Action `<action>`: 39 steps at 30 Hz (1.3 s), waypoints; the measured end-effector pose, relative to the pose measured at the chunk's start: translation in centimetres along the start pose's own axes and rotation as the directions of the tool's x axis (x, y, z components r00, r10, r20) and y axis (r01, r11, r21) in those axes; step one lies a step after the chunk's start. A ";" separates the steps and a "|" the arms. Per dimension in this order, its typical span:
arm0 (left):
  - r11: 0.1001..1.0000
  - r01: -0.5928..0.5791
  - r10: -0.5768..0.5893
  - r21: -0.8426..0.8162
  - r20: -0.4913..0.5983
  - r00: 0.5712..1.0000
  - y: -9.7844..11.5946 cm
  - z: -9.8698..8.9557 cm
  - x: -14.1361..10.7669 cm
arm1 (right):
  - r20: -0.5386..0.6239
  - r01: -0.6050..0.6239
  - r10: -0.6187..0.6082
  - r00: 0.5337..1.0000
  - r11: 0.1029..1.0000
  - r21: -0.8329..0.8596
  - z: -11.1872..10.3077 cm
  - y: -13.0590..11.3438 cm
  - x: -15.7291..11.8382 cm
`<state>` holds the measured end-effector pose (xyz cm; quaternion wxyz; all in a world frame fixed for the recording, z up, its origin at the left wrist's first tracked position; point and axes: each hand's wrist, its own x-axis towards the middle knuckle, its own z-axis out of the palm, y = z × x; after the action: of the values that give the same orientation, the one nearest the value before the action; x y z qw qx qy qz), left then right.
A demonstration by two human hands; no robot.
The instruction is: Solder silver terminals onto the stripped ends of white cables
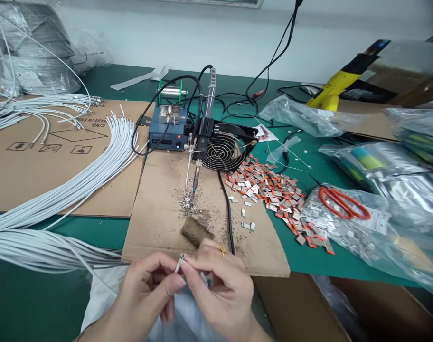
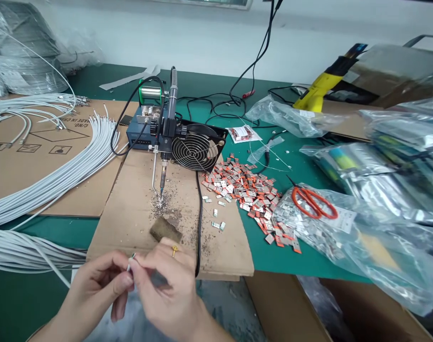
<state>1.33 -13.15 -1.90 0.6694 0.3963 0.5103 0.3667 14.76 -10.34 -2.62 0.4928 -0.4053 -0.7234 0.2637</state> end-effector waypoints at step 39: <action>0.832 -0.234 0.179 0.502 0.156 0.971 1.1 -1.8 0.2 | 0.561 -0.747 0.572 0.598 0.651 0.133 -2.4 0.1 1.0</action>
<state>-0.42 -12.21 -1.30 0.5198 0.6326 0.5090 0.2656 16.84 -9.45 -1.30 0.2293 -0.4744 -0.5528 0.6455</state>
